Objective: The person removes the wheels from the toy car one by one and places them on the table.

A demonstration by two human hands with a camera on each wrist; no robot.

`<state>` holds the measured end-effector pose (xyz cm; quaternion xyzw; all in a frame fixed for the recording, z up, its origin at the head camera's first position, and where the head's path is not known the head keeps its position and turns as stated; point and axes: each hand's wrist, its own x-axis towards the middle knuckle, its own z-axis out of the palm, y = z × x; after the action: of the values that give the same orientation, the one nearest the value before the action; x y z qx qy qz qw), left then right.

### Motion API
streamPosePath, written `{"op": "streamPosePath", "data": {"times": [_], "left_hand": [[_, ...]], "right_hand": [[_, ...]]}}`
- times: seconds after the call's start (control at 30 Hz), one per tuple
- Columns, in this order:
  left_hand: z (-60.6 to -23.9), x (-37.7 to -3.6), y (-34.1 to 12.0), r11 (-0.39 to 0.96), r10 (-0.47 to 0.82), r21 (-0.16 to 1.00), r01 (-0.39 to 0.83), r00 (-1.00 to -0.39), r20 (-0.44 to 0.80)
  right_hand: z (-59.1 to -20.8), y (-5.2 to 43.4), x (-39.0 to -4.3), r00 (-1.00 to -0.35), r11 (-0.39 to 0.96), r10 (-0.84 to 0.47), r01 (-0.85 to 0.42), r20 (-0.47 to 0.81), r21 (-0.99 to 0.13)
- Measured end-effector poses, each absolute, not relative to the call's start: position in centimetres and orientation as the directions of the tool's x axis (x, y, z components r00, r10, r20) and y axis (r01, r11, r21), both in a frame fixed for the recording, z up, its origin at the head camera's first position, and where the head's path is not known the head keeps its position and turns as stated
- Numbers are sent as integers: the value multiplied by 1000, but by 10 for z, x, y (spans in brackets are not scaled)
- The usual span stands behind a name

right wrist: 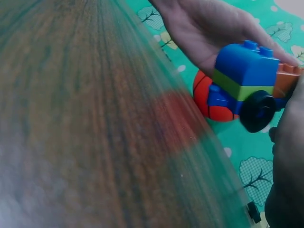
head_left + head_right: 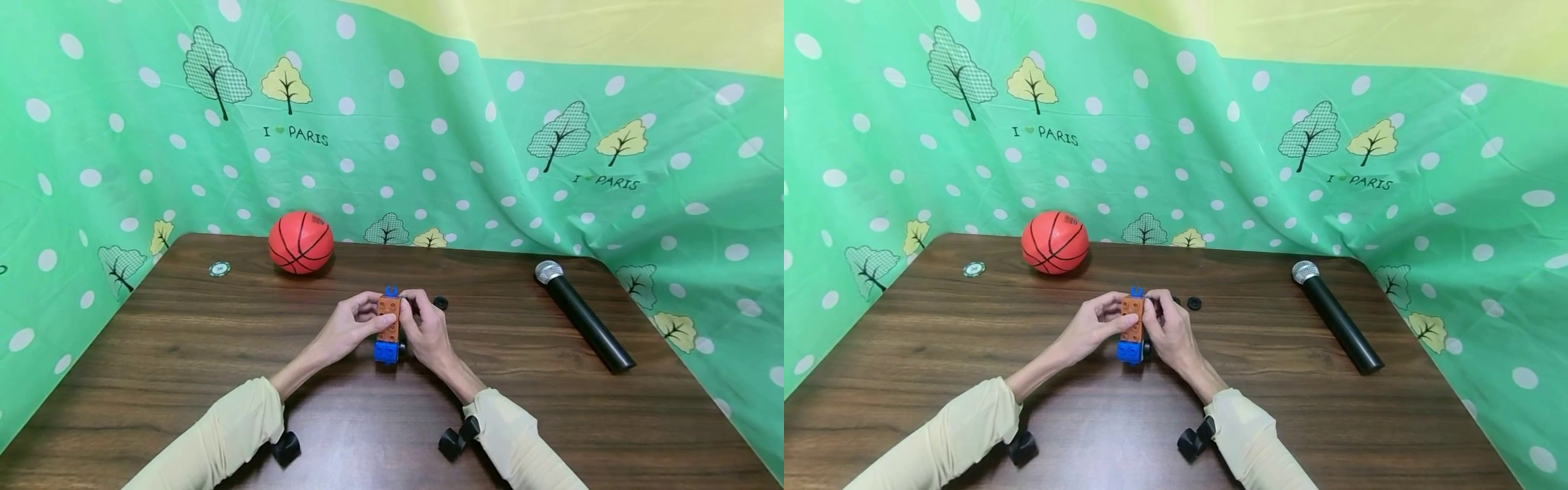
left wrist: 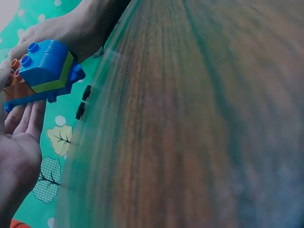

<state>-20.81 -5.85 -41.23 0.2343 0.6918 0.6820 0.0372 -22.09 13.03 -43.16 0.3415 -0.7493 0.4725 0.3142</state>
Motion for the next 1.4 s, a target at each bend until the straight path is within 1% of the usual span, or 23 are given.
{"op": "streamPosePath", "data": {"times": [0.13, 0.23, 0.37, 0.67, 1.07, 1.4], "left_hand": [[-410, -209, -58, -73, 371, 962, 265, -888, 273], [-411, -210, -59, -80, 356, 963, 257, -895, 268], [-412, -210, -61, -58, 353, 963, 264, -897, 267], [-413, -208, -59, -27, 363, 960, 278, -893, 268], [-412, -208, -60, -6, 369, 956, 294, -888, 275], [-412, -209, -58, -15, 372, 954, 299, -884, 283]], "right_hand": [[-432, 129, -220, -630, 290, -209, -770, 748, -568], [-433, 130, -220, -643, 274, -223, -762, 733, -586], [-432, 131, -220, -618, 295, -226, -780, 753, -552], [-431, 132, -222, -545, 294, -217, -827, 810, -479], [-432, 134, -224, -517, 340, -265, -840, 814, -423], [-431, 135, -223, -522, 354, -284, -837, 805, -418]]}}
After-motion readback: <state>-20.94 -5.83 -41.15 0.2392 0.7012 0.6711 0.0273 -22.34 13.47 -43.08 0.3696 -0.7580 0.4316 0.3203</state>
